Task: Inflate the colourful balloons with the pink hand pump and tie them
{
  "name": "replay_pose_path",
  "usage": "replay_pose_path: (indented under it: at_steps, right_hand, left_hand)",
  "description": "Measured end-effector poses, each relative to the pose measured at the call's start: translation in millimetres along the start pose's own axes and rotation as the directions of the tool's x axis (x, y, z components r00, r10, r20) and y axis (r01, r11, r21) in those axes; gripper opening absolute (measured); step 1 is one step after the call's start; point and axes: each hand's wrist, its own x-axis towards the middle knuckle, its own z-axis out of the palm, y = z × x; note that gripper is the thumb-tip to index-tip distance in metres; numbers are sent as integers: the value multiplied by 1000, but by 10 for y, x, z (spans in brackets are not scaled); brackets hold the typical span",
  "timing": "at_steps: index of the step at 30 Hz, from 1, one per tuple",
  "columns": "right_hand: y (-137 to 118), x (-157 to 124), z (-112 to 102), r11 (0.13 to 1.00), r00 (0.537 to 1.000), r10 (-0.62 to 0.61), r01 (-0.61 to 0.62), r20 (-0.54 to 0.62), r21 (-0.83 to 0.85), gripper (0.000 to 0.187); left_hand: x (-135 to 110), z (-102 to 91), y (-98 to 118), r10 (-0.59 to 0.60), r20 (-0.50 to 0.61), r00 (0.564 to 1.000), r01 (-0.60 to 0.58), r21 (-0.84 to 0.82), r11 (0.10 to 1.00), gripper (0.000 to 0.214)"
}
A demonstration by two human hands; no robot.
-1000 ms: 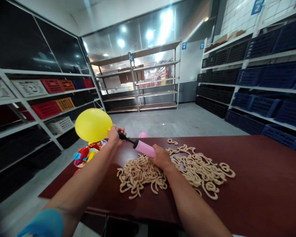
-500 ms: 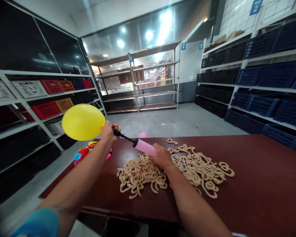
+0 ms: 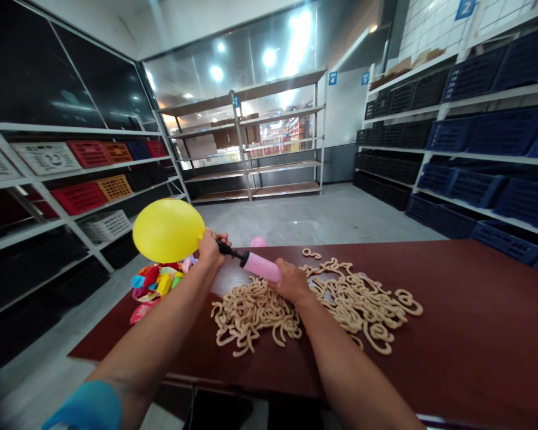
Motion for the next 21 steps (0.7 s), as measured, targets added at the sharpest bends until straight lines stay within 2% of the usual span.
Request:
replay_pose_path:
  at_steps: [3, 5, 8, 13, 16, 18, 21]
  right_hand:
    - [-11, -7, -5, 1000, 1000, 9, -9, -1, 1, 36]
    - [-19, -10, -15, 1000, 1000, 5, -4, -7, 18, 37]
    - [-24, -7, -31, 999, 1000, 4, -3, -13, 48, 36]
    - [-6, 21, -46, 994, 1000, 17, -15, -16, 106, 37]
    - [4, 33, -38, 993, 999, 28, -26, -20, 116, 38]
    - [8, 36, -25, 994, 1000, 27, -25, -11, 102, 38]
    - [17, 32, 4, 999, 1000, 26, -26, 8, 46, 37]
  left_hand:
    - [-57, 5, -193, -22, 20, 1000, 22, -13, 1000, 26]
    - [-60, 13, -195, -26, 18, 1000, 26, -16, 1000, 25]
    - [-7, 30, 6, -21, -12, 1000, 21, -13, 1000, 24]
    - [200, 21, 630, 54, -15, 998, -54, 14, 998, 24]
    - [317, -15, 888, 102, -3, 995, -102, 23, 995, 24]
    - [355, -45, 920, 120, 3, 993, -120, 20, 993, 25]
    - [328, -75, 757, 118, -8, 993, -118, 12, 993, 26]
